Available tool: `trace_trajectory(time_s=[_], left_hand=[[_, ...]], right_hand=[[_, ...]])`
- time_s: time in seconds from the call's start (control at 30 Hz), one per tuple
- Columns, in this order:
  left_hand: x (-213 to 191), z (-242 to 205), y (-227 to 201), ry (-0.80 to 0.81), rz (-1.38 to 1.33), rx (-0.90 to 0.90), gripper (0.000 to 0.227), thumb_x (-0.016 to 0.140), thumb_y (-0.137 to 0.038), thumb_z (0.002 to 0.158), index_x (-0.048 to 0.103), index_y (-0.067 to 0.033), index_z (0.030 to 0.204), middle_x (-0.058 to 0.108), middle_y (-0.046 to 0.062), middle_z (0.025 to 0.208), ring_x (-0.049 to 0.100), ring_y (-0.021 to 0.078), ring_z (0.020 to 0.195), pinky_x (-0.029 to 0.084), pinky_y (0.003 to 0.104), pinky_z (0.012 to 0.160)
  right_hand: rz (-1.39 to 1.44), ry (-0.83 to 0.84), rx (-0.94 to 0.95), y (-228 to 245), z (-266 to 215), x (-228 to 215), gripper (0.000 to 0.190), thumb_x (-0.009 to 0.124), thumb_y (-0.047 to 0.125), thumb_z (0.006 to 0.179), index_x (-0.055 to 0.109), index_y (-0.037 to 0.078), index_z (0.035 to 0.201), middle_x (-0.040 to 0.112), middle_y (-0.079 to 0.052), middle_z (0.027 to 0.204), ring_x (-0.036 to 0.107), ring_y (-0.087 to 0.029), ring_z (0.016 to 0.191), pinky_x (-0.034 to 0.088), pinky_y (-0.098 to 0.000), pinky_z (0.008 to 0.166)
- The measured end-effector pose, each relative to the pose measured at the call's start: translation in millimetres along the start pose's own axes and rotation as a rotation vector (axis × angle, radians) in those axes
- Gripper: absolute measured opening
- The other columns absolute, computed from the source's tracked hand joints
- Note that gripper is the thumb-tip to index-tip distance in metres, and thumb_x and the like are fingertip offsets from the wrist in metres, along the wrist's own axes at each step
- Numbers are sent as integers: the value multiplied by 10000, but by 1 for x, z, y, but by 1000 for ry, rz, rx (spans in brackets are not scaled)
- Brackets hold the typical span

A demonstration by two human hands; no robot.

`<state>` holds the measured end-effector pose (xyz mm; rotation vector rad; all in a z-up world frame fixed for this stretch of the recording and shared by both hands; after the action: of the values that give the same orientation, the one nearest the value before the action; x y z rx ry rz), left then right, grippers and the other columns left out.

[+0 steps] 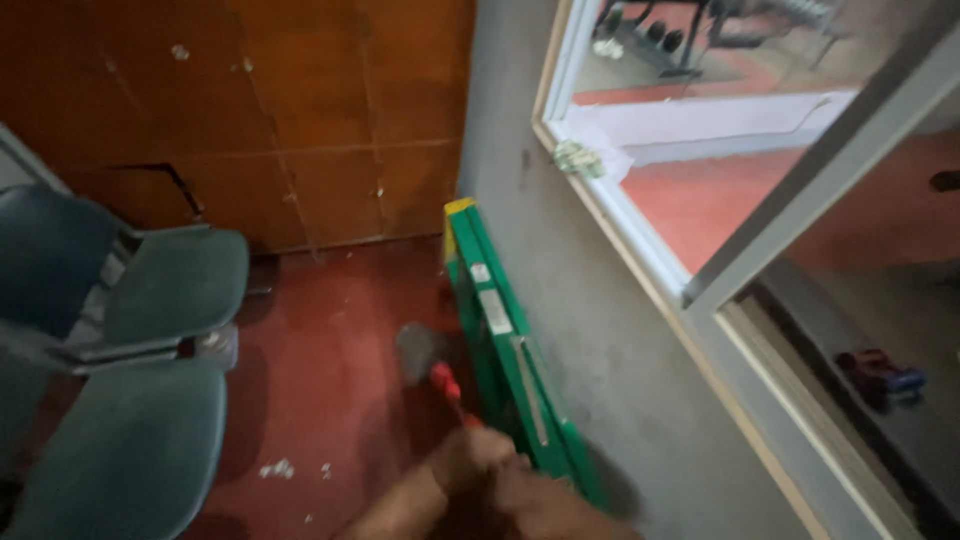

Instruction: Wiping stadium-style chairs and mopping the floor in a gym seating area.

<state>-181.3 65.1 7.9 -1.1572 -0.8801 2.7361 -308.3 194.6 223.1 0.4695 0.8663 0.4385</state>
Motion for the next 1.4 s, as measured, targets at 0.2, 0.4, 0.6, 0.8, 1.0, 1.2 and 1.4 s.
trace_trajectory(time_s=[0.2,0.4,0.6,0.8,1.0,1.2,1.4], left_hand=[[-16,-62,60,-204,-67,-223,246,730,-174,915,582,-90,738,606,100,762,664,310,719,547,420,639],[2,-83,67,-235,-214,-579,200,779,-90,671,584,-102,710,598,73,813,658,323,740,551,431,653],[-17,-12,-79,-325,211,-295,320,858,-117,681,540,-93,656,585,122,730,601,356,734,480,459,630],[-31,-1,-136,-230,179,-255,368,782,-274,920,550,-97,697,584,119,743,617,353,750,505,466,650],[-54,-21,-99,-192,235,-223,321,755,-258,943,573,-97,732,595,106,735,627,328,729,514,443,640],[-54,-83,36,-333,176,-490,247,719,-256,921,581,-99,788,613,106,806,612,311,792,503,443,689],[-57,-148,124,-541,-684,-1466,151,543,-220,932,580,-86,991,601,120,1002,620,322,846,498,519,763]], right_hand=[[13,8,75,-86,29,44,187,740,142,916,565,83,943,582,-138,1045,577,-353,1049,440,-467,996],[-4,28,276,-107,-18,83,251,809,138,872,595,34,951,618,-168,1169,597,-395,1164,496,-442,982],[-68,-67,263,15,-5,2,271,812,151,896,575,19,912,666,-265,1226,671,-434,1194,549,-465,1010],[-19,-19,191,17,-59,-4,94,716,119,1018,644,72,978,761,-153,1114,799,-316,1169,624,-450,1036],[89,-76,49,-6,3,12,147,744,100,992,619,31,1030,706,-167,1096,720,-371,1131,577,-500,1039],[139,80,197,-97,38,52,169,738,85,902,635,74,1036,657,-166,1169,609,-387,1228,460,-478,1119],[71,93,304,-196,32,121,311,817,178,861,543,66,954,640,-169,1231,581,-399,1257,416,-483,1138]])
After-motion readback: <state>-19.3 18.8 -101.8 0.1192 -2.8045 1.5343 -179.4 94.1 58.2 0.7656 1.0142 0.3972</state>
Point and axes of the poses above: each hand's wrist, its own z-axis towards the middle knuckle, its own x-axis out of the palm, y = z × x, the point moved 4 cm from there along z, towards the middle knuckle
